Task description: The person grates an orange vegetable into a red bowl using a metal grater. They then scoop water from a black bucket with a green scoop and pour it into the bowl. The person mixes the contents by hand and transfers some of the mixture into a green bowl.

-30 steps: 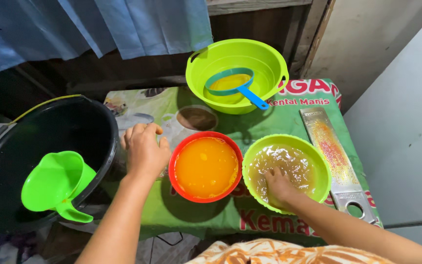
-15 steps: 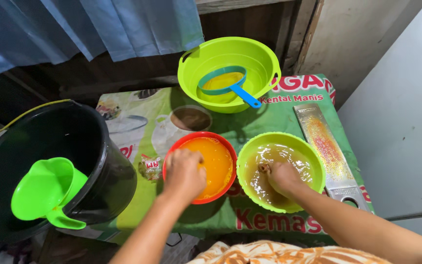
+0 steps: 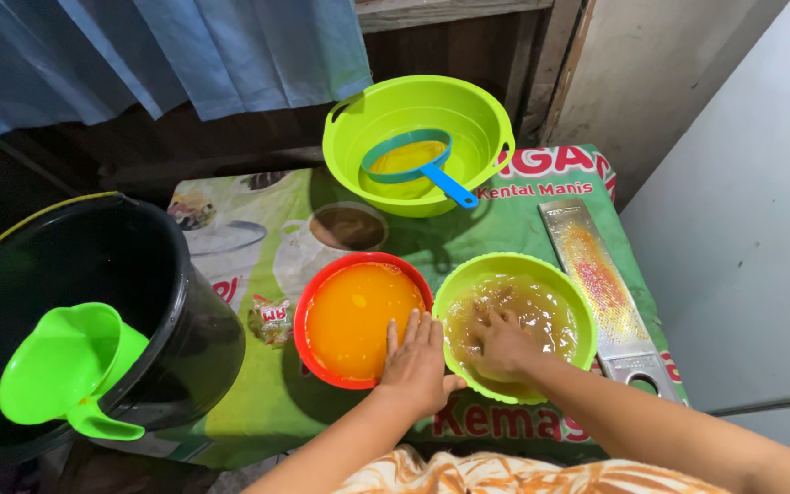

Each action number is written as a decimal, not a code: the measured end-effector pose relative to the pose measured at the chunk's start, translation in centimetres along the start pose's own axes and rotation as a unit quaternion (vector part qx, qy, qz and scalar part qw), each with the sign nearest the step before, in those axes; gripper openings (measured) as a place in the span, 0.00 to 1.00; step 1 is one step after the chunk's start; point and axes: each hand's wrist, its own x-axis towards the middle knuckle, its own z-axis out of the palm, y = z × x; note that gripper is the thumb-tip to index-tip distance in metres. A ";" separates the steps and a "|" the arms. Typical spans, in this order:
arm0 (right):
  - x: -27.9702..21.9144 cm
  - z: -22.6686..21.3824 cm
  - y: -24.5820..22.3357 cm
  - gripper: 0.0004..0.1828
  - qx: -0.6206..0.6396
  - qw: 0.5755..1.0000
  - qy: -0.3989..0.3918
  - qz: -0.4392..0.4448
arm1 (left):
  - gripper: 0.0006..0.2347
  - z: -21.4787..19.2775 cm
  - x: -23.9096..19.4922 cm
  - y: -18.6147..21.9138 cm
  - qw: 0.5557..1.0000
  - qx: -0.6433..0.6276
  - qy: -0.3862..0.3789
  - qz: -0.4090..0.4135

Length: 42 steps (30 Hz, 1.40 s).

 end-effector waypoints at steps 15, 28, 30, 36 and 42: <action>-2.4 -1.3 0.6 0.26 -0.083 0.994 -0.072 -0.008 | 0.39 0.1 0.8 -0.9 0.999 0.031 0.019 0.028; 0.6 0.8 2.3 0.20 0.104 0.991 0.079 0.028 | 0.51 -1.9 3.7 0.0 0.996 0.065 -0.061 -0.029; 0.7 -0.1 2.2 0.17 0.078 0.994 0.070 0.039 | 0.51 -2.0 3.6 0.1 0.995 0.064 -0.065 -0.037; 1.6 -1.1 3.2 0.14 0.114 0.983 0.098 0.108 | 0.50 -2.5 3.9 0.3 0.993 0.063 -0.081 -0.050; 5.4 1.1 6.1 0.15 0.094 0.983 0.153 0.041 | 0.50 -2.6 3.9 0.4 0.993 0.061 -0.085 -0.053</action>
